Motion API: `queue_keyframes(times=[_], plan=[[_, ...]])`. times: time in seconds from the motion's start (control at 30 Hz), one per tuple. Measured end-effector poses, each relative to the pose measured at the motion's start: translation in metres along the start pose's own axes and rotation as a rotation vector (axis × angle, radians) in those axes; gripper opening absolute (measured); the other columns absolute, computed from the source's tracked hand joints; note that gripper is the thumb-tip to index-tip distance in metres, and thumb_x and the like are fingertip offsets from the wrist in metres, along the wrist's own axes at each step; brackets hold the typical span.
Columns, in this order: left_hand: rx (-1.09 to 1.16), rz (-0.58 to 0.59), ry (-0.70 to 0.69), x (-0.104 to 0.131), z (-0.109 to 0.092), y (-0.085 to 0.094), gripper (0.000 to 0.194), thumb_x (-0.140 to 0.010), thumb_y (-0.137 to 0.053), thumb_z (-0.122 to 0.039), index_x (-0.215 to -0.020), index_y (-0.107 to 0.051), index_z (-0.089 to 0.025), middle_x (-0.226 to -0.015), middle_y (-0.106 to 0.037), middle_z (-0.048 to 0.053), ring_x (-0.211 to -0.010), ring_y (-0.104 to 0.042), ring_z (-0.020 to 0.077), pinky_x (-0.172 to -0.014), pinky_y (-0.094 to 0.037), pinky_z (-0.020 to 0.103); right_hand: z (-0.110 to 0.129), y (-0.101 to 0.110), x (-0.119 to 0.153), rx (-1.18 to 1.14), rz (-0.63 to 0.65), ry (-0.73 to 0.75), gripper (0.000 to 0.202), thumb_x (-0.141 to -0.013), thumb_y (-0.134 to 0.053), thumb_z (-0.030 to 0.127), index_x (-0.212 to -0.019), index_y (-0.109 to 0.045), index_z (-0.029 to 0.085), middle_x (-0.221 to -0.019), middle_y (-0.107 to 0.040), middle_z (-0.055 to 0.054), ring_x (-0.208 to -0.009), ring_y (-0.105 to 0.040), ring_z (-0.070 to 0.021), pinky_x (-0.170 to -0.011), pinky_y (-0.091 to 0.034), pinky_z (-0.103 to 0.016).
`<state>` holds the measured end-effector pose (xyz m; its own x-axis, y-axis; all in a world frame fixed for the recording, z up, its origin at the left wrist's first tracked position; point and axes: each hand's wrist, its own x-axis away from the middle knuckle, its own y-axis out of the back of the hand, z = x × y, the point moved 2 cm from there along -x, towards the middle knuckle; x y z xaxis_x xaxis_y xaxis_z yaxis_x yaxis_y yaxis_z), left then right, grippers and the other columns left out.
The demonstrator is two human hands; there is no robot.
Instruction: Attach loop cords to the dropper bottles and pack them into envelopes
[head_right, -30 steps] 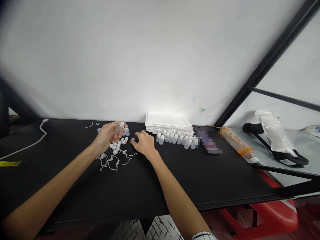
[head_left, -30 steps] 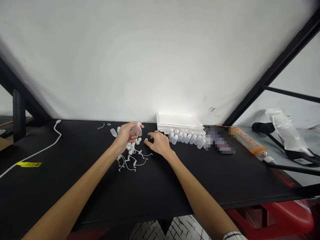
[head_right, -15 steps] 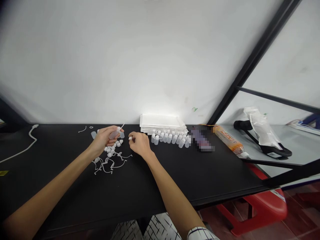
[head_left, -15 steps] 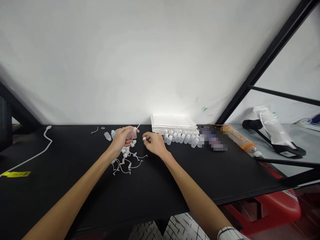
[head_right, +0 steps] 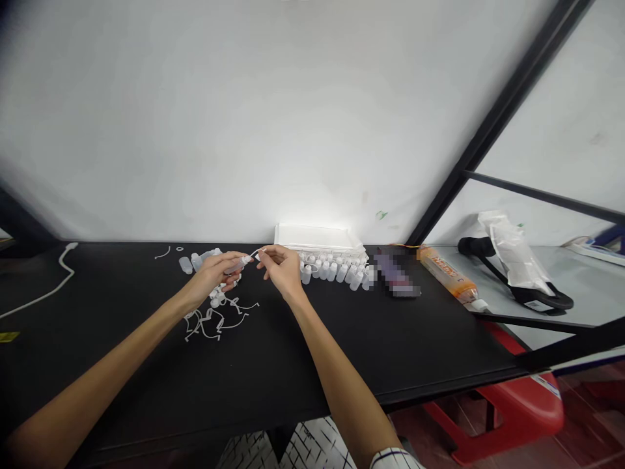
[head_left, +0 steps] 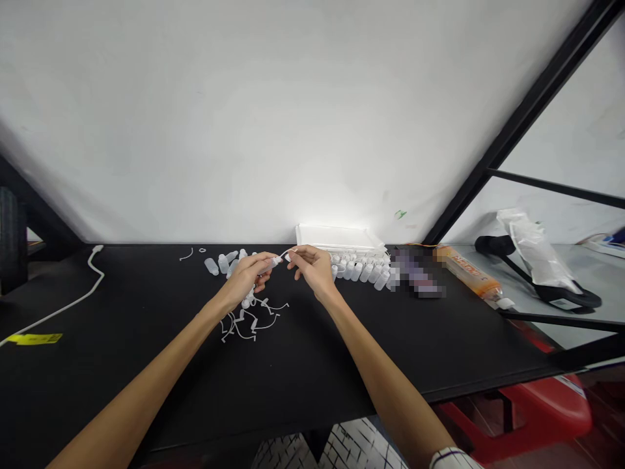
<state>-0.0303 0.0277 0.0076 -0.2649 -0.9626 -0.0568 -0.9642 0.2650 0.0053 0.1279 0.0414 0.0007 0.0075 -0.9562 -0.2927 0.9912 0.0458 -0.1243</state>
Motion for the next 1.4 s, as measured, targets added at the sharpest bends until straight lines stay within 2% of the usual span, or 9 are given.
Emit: queue_keyframes(times=[0.13, 0.27, 0.33, 0.5, 0.7, 0.9, 1.07, 1.2, 1.4], plan=[[-0.121, 0.016, -0.063, 0.001, 0.001, -0.002, 0.033, -0.081, -0.060, -0.042, -0.101, -0.065, -0.016, -0.062, -0.044, -0.002, -0.048, -0.041, 0.0104, -0.041, -0.036, 0.022, 0.000, -0.001, 0.001, -0.083, -0.001, -0.036, 0.022, -0.066, -0.073, 0.034, -0.076, -0.067, 0.015, -0.070, -0.066, -0.003, -0.063, -0.064, -0.0148, -0.044, -0.050, -0.021], [-0.296, 0.008, -0.138, 0.003, 0.001, -0.002, 0.038, -0.083, -0.059, -0.043, -0.111, -0.066, -0.017, -0.053, -0.040, -0.005, -0.045, -0.038, 0.0104, -0.045, -0.036, 0.023, -0.001, -0.001, 0.000, -0.116, -0.001, -0.054, 0.027, -0.062, -0.075, 0.029, -0.084, -0.066, 0.015, -0.074, -0.068, -0.003, -0.063, -0.065, -0.0149, -0.047, -0.053, -0.022], [-0.367, -0.022, -0.167, 0.004, 0.000, -0.002, 0.041, -0.082, -0.061, -0.042, -0.113, -0.066, -0.017, -0.052, -0.044, -0.004, -0.045, -0.039, 0.0110, -0.045, -0.034, 0.023, -0.001, 0.000, 0.000, -0.106, -0.003, -0.054, 0.033, -0.062, -0.076, 0.028, -0.091, -0.066, 0.016, -0.075, -0.068, -0.002, -0.064, -0.065, -0.0150, -0.047, -0.052, -0.022], [-0.502, -0.088, -0.234, 0.005, -0.003, -0.001, 0.036, -0.081, -0.063, -0.040, -0.109, -0.067, -0.018, -0.060, -0.055, -0.001, -0.045, -0.038, 0.0105, -0.044, -0.029, 0.023, -0.001, 0.001, 0.000, -0.045, 0.069, -0.035, 0.022, -0.065, -0.073, 0.031, -0.078, -0.069, 0.014, -0.074, -0.068, -0.004, -0.068, -0.064, -0.0152, -0.049, -0.052, -0.022], [-0.658, -0.056, -0.301, 0.004, -0.002, 0.001, 0.026, -0.086, -0.056, -0.036, -0.108, -0.060, -0.022, -0.077, -0.059, -0.001, -0.048, -0.043, 0.0085, -0.050, -0.034, 0.023, -0.002, 0.004, -0.001, -0.064, 0.142, -0.115, 0.025, -0.061, -0.077, 0.031, -0.078, -0.070, 0.014, -0.066, -0.065, -0.001, -0.066, -0.063, -0.0146, -0.052, -0.055, -0.025], [-0.716, 0.032, -0.301, 0.005, -0.002, 0.001, 0.022, -0.088, -0.052, -0.032, -0.107, -0.053, -0.023, -0.078, -0.056, -0.003, -0.049, -0.042, 0.0075, -0.050, -0.034, 0.022, 0.000, 0.009, -0.002, -0.054, 0.222, -0.151, 0.030, -0.059, -0.080, 0.033, -0.078, -0.071, 0.012, -0.068, -0.065, -0.003, -0.067, -0.062, -0.0154, -0.054, -0.056, -0.028], [-0.713, 0.085, -0.308, 0.006, -0.002, 0.000, 0.035, -0.090, -0.050, -0.032, -0.125, -0.051, -0.028, -0.081, -0.055, -0.002, -0.050, -0.041, 0.0073, -0.051, -0.036, 0.022, 0.001, 0.011, -0.003, 0.034, 0.269, -0.141, 0.033, -0.063, -0.079, 0.043, -0.074, -0.070, 0.013, -0.062, -0.059, 0.000, -0.058, -0.056, -0.0114, -0.050, -0.054, -0.025], [-0.726, 0.078, -0.309, 0.004, 0.000, 0.000, 0.040, -0.090, -0.051, -0.036, -0.130, -0.053, -0.028, -0.086, -0.058, 0.000, -0.054, -0.044, 0.0085, -0.051, -0.039, 0.023, -0.003, 0.013, -0.004, 0.119, 0.274, -0.092, 0.035, -0.068, -0.075, 0.047, -0.069, -0.066, 0.013, -0.058, -0.055, 0.002, -0.046, -0.050, -0.0084, -0.040, -0.047, -0.022], [-0.716, 0.068, -0.296, 0.004, 0.003, 0.002, 0.047, -0.089, -0.054, -0.039, -0.133, -0.053, -0.024, -0.093, -0.061, 0.004, -0.061, -0.049, 0.0114, -0.054, -0.042, 0.025, -0.004, 0.014, -0.003, 0.179, 0.278, -0.092, 0.039, -0.070, -0.072, 0.052, -0.065, -0.061, 0.015, -0.055, -0.054, 0.002, -0.042, -0.048, -0.0078, -0.037, -0.041, -0.020]])
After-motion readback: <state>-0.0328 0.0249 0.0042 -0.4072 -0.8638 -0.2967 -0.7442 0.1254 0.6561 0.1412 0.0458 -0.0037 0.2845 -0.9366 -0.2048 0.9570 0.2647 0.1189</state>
